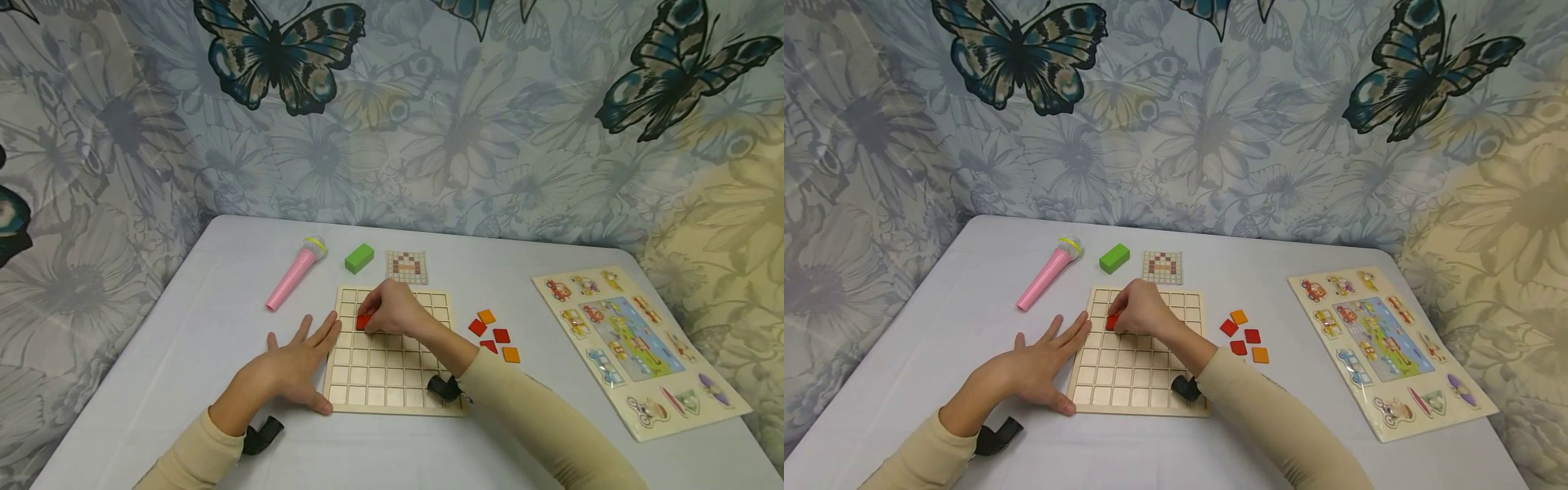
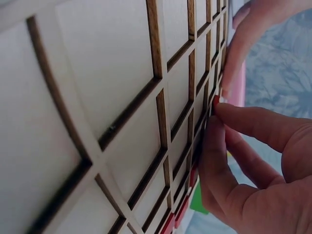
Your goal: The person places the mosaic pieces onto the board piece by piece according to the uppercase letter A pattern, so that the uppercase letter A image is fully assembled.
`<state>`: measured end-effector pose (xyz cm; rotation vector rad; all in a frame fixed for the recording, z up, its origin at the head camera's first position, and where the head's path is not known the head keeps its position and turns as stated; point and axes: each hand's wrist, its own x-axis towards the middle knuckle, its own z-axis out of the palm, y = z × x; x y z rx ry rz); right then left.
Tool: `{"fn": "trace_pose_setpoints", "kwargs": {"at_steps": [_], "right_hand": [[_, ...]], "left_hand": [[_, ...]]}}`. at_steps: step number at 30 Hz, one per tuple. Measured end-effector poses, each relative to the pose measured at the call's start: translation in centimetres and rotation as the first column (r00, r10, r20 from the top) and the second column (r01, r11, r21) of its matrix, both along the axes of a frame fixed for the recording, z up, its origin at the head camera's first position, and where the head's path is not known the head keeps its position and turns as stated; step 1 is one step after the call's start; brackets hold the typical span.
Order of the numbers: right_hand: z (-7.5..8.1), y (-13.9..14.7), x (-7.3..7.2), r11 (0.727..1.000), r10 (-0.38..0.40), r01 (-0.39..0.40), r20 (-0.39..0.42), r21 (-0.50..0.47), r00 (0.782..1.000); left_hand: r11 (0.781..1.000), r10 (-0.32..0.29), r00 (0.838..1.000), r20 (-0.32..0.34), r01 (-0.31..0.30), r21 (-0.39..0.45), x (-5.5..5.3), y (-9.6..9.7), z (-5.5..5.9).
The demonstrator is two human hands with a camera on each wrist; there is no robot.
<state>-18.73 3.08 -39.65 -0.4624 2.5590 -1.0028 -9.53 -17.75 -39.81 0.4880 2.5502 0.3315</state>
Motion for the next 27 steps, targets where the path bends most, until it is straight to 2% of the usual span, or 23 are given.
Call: {"fn": "trace_pose_setpoints", "kwargs": {"at_steps": [15,27], "right_hand": [[0.26,-0.57,0.1,0.997,0.043,-0.04,-0.047,0.062,0.998],[-0.15,-0.34,0.16,0.997,0.066,-0.064,-0.073,0.04,0.995]], "left_hand": [[1.0,0.006,1.0,0.01,-0.006,0.004,-0.03,0.02,0.13],[1.0,0.008,1.0,0.01,-0.008,0.001,0.02,-0.05,0.07]]}}
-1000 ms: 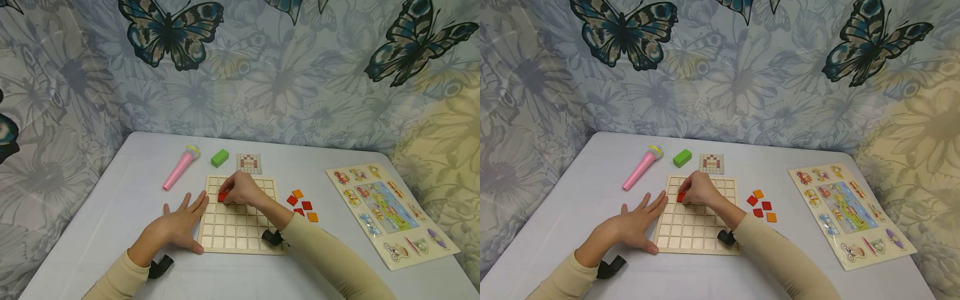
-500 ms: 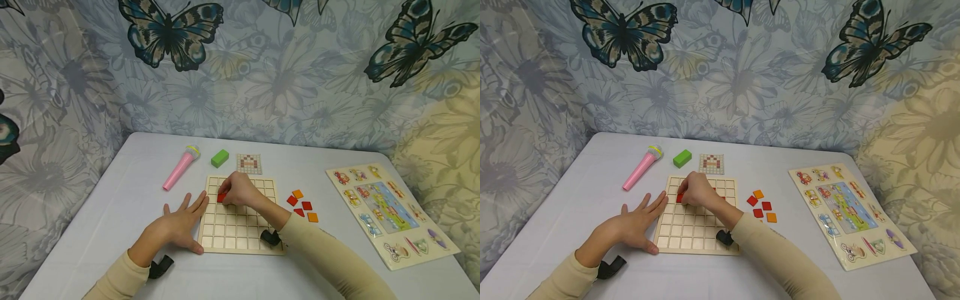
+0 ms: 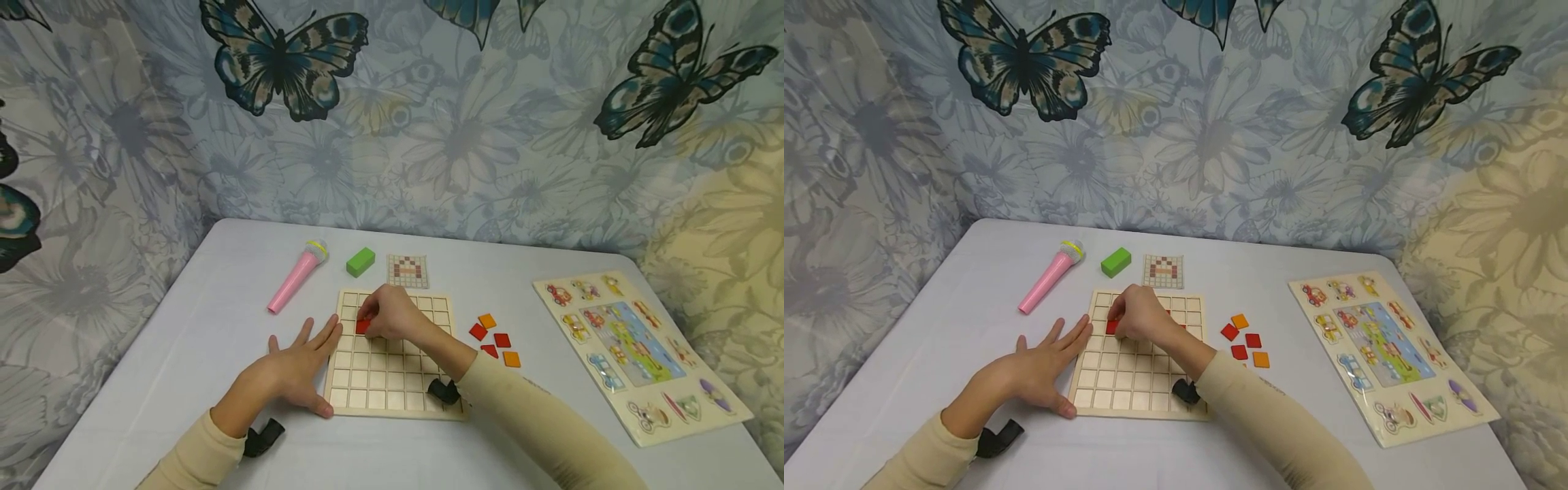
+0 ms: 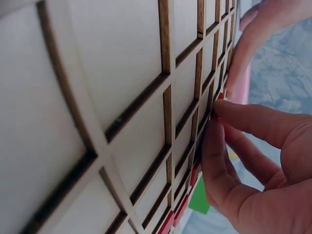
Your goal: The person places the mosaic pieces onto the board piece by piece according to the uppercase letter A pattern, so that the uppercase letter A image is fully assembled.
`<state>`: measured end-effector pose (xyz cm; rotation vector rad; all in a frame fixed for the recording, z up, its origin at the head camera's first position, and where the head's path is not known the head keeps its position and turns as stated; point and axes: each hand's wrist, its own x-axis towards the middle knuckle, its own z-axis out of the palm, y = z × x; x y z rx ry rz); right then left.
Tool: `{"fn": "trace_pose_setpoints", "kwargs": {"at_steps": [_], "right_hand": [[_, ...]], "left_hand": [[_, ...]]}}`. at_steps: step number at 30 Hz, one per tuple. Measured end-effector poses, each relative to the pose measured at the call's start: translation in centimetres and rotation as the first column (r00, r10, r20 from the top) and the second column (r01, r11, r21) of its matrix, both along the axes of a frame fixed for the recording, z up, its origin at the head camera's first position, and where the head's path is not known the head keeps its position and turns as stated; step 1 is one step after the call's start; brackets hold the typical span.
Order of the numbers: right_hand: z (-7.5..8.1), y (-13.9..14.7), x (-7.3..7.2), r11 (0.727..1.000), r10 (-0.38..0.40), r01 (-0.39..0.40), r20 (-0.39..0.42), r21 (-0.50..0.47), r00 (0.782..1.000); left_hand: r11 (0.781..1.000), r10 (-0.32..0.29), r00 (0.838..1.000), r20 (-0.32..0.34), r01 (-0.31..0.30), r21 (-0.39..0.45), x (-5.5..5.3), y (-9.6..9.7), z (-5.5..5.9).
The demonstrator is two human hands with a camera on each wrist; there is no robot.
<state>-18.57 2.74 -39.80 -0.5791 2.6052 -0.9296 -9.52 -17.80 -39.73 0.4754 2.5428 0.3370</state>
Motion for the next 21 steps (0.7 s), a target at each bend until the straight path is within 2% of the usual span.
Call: {"fn": "trace_pose_setpoints", "kwargs": {"at_steps": [10,21], "right_hand": [[-0.1,1.3,-0.1,0.997,0.028,-0.025,0.033,-0.077,0.999],[0.5,3.9,0.2,0.988,0.062,-0.059,0.015,-0.141,0.998]], "left_hand": [[1.0,0.002,1.0,0.0,-0.002,-0.017,0.0,0.1,-0.1],[1.0,0.018,1.0,-0.002,-0.018,-0.003,0.0,0.1,-0.4]]}}
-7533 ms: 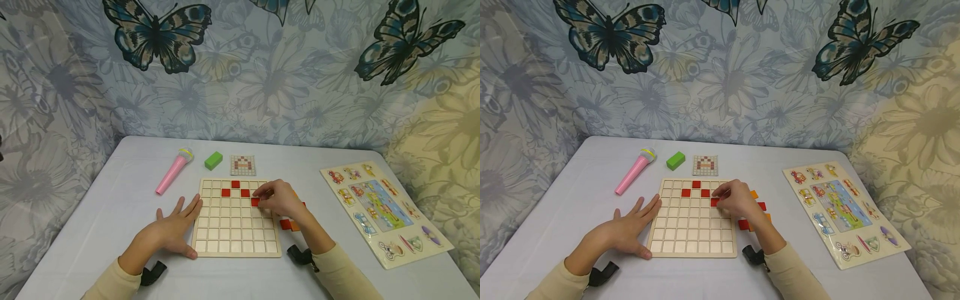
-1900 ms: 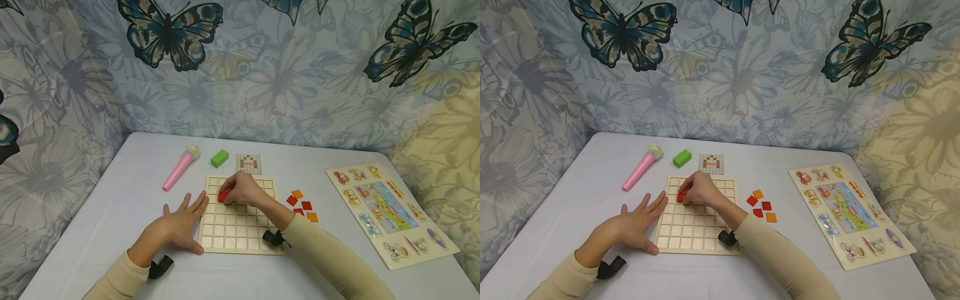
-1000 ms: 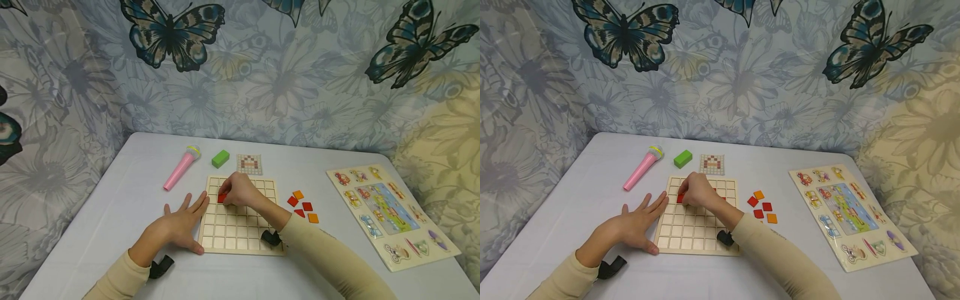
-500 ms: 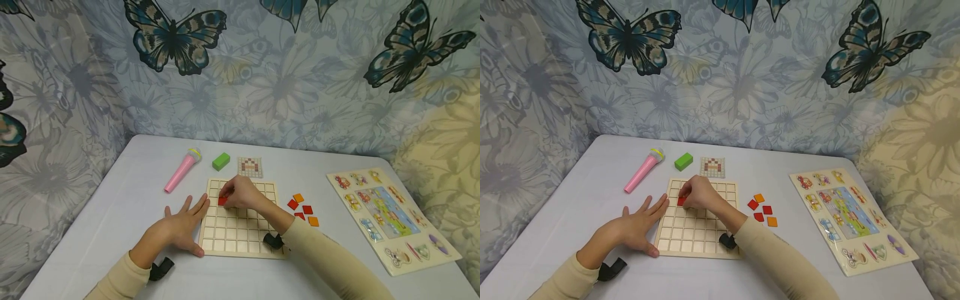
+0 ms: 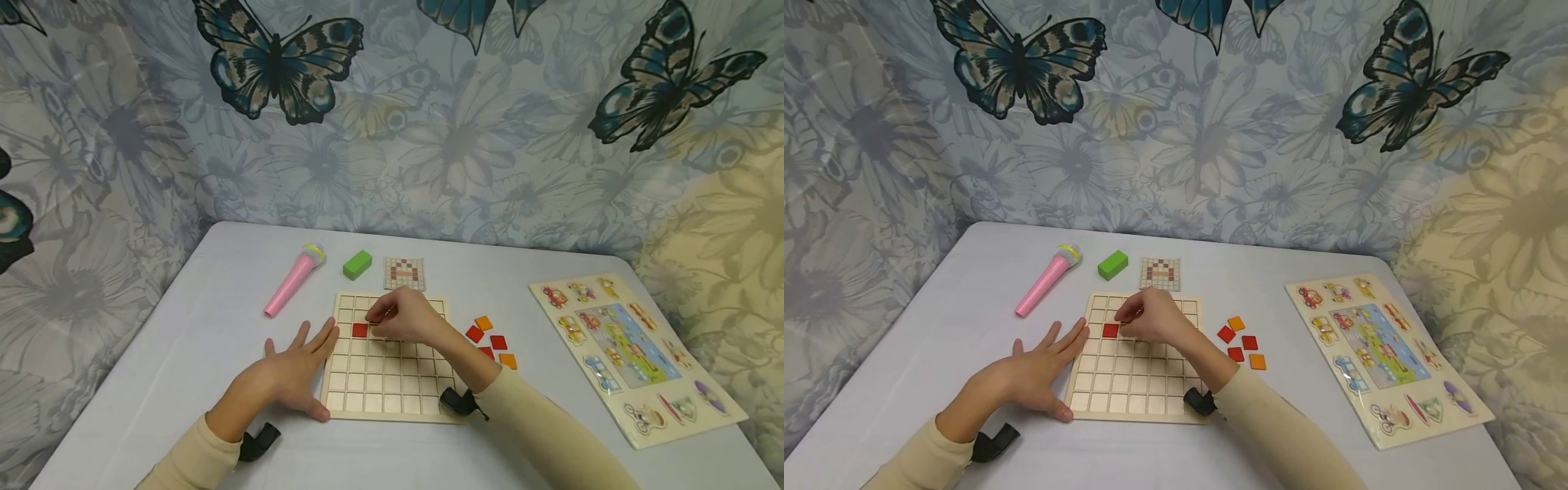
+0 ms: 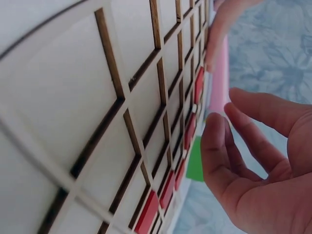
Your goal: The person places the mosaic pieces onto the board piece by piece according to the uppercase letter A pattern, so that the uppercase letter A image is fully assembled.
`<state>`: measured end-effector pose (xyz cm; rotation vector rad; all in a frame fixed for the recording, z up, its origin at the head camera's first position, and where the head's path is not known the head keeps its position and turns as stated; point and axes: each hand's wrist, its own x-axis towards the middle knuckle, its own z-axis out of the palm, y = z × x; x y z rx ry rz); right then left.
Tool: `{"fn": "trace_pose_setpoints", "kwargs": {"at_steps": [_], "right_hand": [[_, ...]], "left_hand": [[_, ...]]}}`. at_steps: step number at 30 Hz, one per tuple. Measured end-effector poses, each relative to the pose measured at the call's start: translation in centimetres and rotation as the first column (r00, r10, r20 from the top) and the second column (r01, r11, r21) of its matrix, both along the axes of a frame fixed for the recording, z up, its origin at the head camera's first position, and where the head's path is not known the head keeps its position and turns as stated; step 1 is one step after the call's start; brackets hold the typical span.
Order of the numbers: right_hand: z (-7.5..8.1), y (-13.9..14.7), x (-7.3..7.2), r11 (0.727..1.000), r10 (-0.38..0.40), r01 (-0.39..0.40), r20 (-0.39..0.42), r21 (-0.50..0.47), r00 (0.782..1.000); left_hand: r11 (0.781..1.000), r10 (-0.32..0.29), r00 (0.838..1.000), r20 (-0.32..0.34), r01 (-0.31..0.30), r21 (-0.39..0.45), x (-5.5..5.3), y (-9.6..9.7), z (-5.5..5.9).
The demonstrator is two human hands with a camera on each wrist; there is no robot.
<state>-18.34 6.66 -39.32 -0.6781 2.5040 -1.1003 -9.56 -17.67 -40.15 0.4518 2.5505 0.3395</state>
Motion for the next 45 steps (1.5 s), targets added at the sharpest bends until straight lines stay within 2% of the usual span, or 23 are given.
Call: {"fn": "trace_pose_setpoints", "kwargs": {"at_steps": [6,13,28,35,45], "right_hand": [[0.5,1.7,0.5,1.0,-0.012,0.013,0.035,-0.016,0.999],[1.0,3.6,1.2,0.999,-0.033,0.033,0.008,-0.018,0.999],[1.3,7.3,1.9,0.988,-0.153,0.153,0.002,-0.023,0.988],[1.5,9.3,2.0,0.983,-0.18,0.179,-0.013,-0.034,0.984],[1.1,11.5,2.0,0.966,-0.258,0.257,-0.017,-0.013,0.966]], "left_hand": [[1.0,0.002,1.0,0.005,-0.002,0.022,0.1,0.0,0.4],[0.999,-0.011,1.0,0.012,0.01,0.053,0.0,-0.2,0.0],[0.999,-0.01,1.0,-0.001,0.01,0.032,0.0,0.0,0.3],[0.999,-0.007,1.0,-0.003,0.007,0.035,0.1,0.1,0.4],[0.999,-0.004,1.0,-0.002,0.004,0.035,0.0,0.3,0.4]]}}
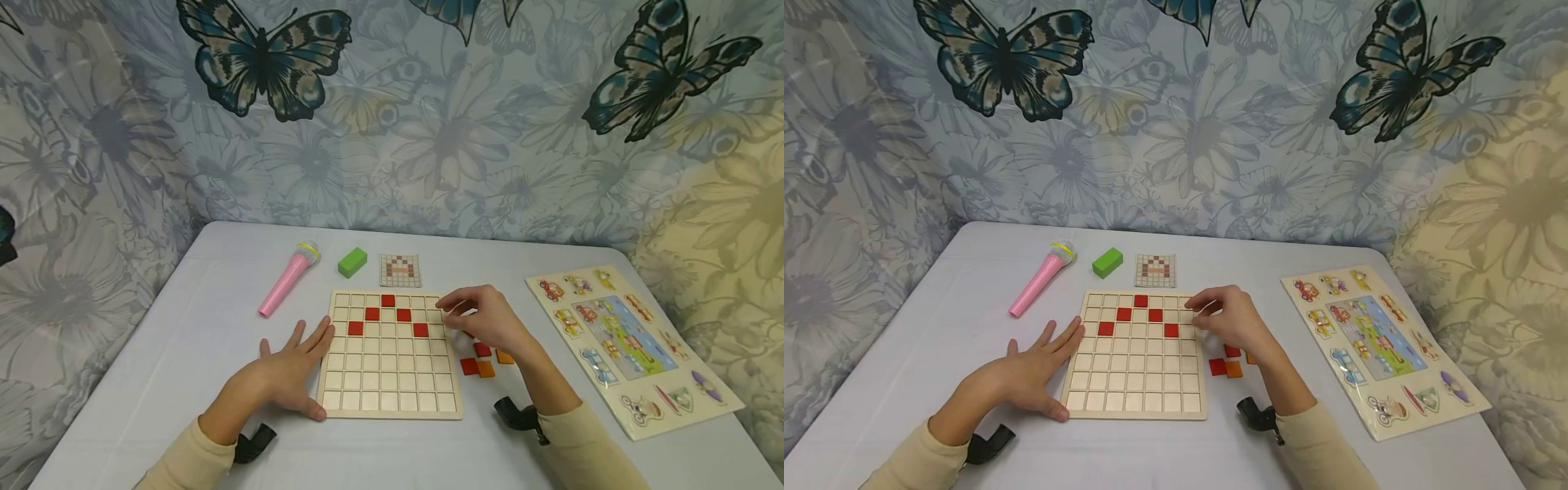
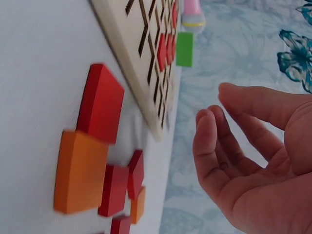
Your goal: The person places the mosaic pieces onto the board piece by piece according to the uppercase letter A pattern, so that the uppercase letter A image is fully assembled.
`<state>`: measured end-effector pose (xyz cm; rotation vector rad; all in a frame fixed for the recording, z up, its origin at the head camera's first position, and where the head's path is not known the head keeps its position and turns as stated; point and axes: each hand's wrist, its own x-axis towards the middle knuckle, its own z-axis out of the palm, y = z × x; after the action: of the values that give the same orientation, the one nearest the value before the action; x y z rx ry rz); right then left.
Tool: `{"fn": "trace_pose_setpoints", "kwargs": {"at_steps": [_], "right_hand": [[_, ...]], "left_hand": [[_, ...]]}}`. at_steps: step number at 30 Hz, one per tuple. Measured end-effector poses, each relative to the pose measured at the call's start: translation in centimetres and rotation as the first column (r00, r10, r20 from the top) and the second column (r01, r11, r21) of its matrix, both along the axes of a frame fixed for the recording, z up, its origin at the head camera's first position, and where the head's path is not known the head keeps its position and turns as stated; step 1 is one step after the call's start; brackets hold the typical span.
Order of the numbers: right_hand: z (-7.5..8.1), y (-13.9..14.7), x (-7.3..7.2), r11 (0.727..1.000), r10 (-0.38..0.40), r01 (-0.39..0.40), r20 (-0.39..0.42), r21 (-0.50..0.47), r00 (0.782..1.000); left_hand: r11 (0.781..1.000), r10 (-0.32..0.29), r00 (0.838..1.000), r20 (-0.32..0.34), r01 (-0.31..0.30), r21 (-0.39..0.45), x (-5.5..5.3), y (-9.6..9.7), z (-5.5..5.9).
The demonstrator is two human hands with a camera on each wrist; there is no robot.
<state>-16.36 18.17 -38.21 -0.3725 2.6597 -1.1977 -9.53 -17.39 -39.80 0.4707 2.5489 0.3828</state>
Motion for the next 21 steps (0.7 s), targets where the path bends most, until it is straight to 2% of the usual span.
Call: {"fn": "trace_pose_setpoints", "kwargs": {"at_steps": [21], "right_hand": [[-0.7,2.8,0.5,0.993,-0.101,0.094,0.091,0.076,0.991]], "left_hand": [[1.0,-0.004,1.0,-0.005,0.004,0.011,0.1,0.0,0.0]]}}
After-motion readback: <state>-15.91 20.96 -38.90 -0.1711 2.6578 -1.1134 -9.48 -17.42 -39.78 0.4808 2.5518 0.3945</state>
